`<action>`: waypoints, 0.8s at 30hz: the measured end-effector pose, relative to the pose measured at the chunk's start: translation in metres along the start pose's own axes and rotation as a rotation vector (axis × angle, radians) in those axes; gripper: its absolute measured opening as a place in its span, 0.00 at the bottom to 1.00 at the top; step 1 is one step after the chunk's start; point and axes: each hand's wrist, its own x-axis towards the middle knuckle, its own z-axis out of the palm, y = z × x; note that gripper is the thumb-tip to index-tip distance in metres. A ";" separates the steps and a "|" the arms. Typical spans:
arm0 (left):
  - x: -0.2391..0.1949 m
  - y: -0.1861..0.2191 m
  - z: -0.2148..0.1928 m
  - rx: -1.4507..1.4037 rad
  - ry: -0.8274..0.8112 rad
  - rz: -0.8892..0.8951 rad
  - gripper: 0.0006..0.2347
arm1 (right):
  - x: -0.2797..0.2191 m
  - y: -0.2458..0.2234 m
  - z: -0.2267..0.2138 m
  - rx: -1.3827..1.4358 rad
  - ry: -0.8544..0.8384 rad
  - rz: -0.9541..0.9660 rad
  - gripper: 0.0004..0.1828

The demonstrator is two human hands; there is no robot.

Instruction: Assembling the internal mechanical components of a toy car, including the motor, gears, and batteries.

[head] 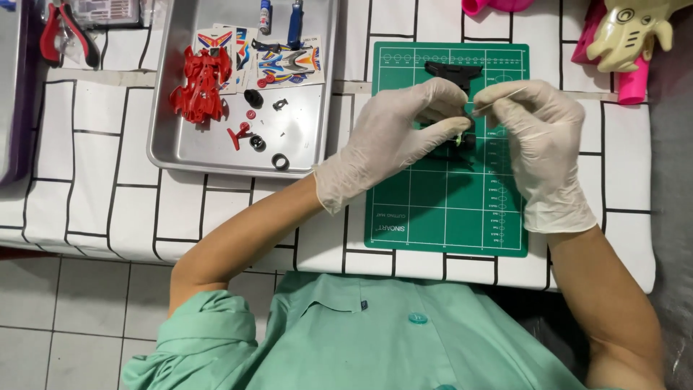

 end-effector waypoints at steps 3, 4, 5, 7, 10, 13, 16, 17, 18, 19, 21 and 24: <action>-0.008 -0.029 -0.031 0.370 0.062 0.110 0.06 | 0.004 -0.003 -0.012 -0.092 0.020 -0.030 0.04; -0.013 -0.028 -0.055 0.373 0.067 0.102 0.06 | 0.005 0.001 -0.017 -0.090 0.011 -0.027 0.04; -0.018 -0.027 -0.078 0.481 0.087 0.077 0.05 | 0.007 0.005 -0.023 -0.144 0.031 -0.008 0.05; -0.033 -0.028 -0.124 0.593 0.107 0.046 0.05 | 0.009 0.010 -0.030 -0.193 0.046 0.012 0.07; -0.063 -0.043 -0.178 0.937 0.097 -0.218 0.10 | 0.011 0.010 -0.035 -0.250 0.020 0.032 0.08; -0.084 -0.067 -0.197 1.047 -0.017 -0.494 0.16 | 0.010 0.008 -0.033 -0.376 -0.035 -0.025 0.08; -0.090 -0.083 -0.191 1.030 -0.035 -0.618 0.16 | 0.009 0.008 -0.033 -0.357 -0.062 -0.027 0.09; -0.090 -0.083 -0.189 1.033 -0.054 -0.622 0.12 | 0.009 0.013 -0.036 -0.346 -0.046 0.004 0.09; -0.090 -0.082 -0.187 1.035 -0.071 -0.627 0.09 | 0.009 0.017 -0.038 -0.335 -0.032 0.035 0.10; -0.092 -0.086 -0.188 1.033 -0.072 -0.624 0.09 | 0.010 0.017 -0.040 -0.338 -0.030 0.036 0.10; -0.099 -0.094 -0.192 0.998 0.038 -0.464 0.12 | 0.011 0.020 -0.043 -0.392 -0.043 0.050 0.11; -0.089 -0.073 -0.193 0.941 0.078 -0.378 0.12 | 0.012 0.024 -0.047 -0.395 -0.049 0.040 0.10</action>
